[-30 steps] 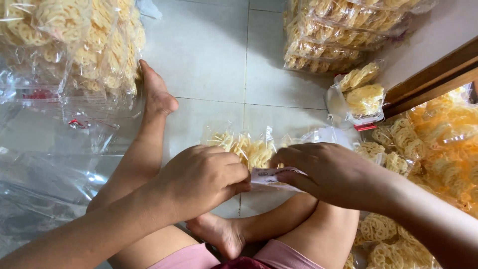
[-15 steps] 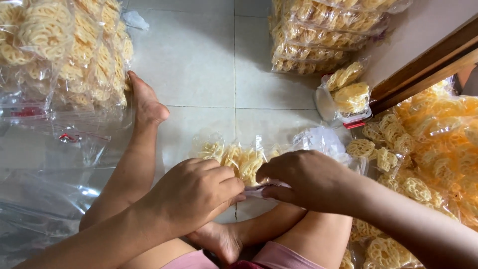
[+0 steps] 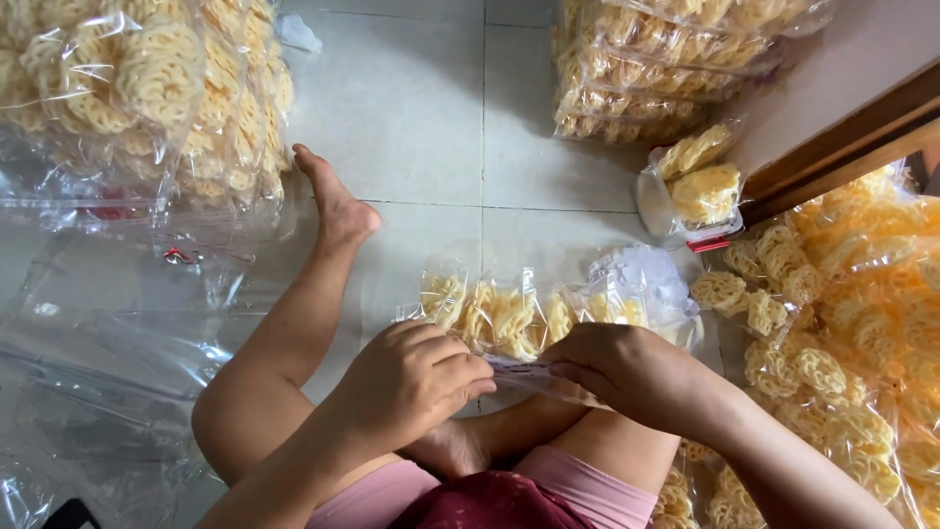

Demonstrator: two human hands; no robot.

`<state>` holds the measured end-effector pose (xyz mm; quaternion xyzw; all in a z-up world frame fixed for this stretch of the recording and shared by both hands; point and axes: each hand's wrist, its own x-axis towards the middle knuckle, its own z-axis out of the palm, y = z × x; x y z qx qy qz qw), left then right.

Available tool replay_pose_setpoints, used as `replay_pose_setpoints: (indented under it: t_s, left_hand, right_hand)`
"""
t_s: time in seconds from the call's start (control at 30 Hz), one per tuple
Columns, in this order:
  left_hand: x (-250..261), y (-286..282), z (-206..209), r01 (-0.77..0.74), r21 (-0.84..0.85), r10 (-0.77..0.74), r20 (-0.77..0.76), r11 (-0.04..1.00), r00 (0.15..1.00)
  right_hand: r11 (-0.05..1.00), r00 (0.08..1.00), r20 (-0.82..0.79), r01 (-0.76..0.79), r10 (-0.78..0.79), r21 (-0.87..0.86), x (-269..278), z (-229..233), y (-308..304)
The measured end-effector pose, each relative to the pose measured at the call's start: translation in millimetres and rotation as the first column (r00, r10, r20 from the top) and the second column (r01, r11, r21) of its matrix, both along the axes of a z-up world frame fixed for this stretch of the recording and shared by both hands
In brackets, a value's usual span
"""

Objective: Packing snacks into plastic bags and sealing them with a stapler.

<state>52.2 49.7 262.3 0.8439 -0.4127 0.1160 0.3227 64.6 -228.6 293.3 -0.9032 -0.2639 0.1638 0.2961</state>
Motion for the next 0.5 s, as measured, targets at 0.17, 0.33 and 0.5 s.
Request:
replay_pose_setpoints:
  t_s: [0.17, 0.33, 0.5]
  left_hand:
    - [-0.7, 6.4, 3.2, 0.000, 0.061, -0.002, 0.039, 0.998, 0.999]
    - [10.2, 25.1, 2.0, -0.059, 0.121, 0.058, 0.014, 0.991, 0.998]
    - [-1.7, 53.2, -8.9, -0.149, -0.089, 0.145, -0.049, 0.985, 0.988]
  right_hand:
    - [0.789, 0.956, -0.039, -0.264, 0.292, -0.555, -3.1, -22.7, -20.0]
    - [0.766, 0.977, -0.054, -0.196, 0.207, -0.612, -8.4, -43.0, -1.6]
    - [0.777, 0.865, -0.273, 0.189, -0.421, -0.600, -25.5, 30.5, -51.7]
